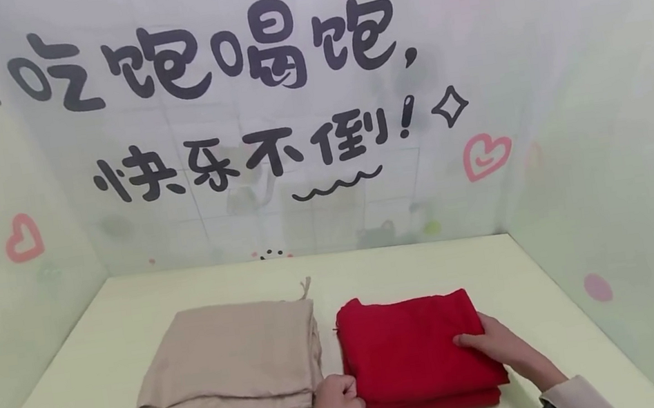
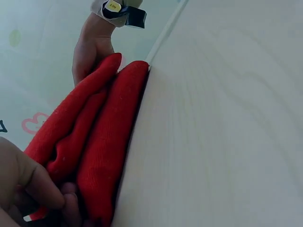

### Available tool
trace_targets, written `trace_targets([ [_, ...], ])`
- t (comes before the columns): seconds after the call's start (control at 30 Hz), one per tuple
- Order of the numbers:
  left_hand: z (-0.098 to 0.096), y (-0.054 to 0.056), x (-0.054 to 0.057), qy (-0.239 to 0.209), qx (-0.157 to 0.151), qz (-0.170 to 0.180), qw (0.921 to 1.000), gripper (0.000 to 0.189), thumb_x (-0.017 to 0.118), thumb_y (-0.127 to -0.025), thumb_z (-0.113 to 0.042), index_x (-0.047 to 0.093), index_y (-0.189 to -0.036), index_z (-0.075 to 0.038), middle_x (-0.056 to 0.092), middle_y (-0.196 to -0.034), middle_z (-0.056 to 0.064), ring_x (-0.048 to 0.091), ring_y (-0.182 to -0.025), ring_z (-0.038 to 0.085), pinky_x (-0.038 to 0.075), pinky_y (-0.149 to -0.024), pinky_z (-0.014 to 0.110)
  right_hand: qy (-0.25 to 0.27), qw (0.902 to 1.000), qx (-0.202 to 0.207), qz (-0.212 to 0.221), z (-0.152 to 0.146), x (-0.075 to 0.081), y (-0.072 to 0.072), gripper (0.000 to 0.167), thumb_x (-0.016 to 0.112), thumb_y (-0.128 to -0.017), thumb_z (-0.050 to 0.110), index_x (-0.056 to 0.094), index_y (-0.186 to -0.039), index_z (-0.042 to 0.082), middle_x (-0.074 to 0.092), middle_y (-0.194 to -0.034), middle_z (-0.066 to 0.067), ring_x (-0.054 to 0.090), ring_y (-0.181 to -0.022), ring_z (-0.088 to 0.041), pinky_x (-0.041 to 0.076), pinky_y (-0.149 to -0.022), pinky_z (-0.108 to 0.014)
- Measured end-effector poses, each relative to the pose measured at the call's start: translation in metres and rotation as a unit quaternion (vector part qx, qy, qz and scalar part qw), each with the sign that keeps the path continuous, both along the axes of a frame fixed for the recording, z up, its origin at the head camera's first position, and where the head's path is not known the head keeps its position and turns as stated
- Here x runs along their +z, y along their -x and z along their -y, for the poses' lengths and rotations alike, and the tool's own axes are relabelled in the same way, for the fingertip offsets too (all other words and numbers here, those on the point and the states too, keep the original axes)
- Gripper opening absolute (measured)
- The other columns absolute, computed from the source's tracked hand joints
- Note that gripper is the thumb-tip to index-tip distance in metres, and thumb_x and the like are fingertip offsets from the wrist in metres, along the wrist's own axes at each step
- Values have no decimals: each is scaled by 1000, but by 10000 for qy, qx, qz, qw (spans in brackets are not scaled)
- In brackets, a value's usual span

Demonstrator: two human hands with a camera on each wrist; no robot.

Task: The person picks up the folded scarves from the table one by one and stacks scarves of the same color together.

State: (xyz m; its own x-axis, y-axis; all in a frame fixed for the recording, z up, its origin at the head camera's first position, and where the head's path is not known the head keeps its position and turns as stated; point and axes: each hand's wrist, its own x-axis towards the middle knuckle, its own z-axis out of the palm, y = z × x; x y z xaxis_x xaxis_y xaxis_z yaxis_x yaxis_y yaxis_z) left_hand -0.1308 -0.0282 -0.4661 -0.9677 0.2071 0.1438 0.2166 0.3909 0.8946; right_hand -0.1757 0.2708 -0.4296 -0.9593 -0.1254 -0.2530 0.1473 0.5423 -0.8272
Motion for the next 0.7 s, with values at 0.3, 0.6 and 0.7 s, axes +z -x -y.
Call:
trace_targets([
  [0.3,15,-1,16,299,-228,21,9993,20,45,-65,12,46,-74,-6,39,-60,-5,37,-53,4,31,-48,18,-928,9942,529,122,-8,25,7,51,65,-88,23,46,-122,-10,63,-94,-10,63,-76,-17,54,-63,-35],
  [0.6,45,22,72,374,-96,371,9986,23,58,-77,-1,49,-98,-3,57,-80,5,53,-69,13,46,-59,24,-2518,9620,429,-970,-5,78,29,43,65,-86,22,54,-110,-12,65,-88,-18,62,-74,-23,50,-61,-36],
  [0.7,58,42,94,239,66,407,9989,23,61,-84,-9,51,-104,-2,60,-90,9,56,-79,17,51,-64,28,-2636,9538,555,-1333,1,99,46,46,65,-87,26,54,-113,-11,65,-98,-24,64,-82,-30,52,-67,-41],
])
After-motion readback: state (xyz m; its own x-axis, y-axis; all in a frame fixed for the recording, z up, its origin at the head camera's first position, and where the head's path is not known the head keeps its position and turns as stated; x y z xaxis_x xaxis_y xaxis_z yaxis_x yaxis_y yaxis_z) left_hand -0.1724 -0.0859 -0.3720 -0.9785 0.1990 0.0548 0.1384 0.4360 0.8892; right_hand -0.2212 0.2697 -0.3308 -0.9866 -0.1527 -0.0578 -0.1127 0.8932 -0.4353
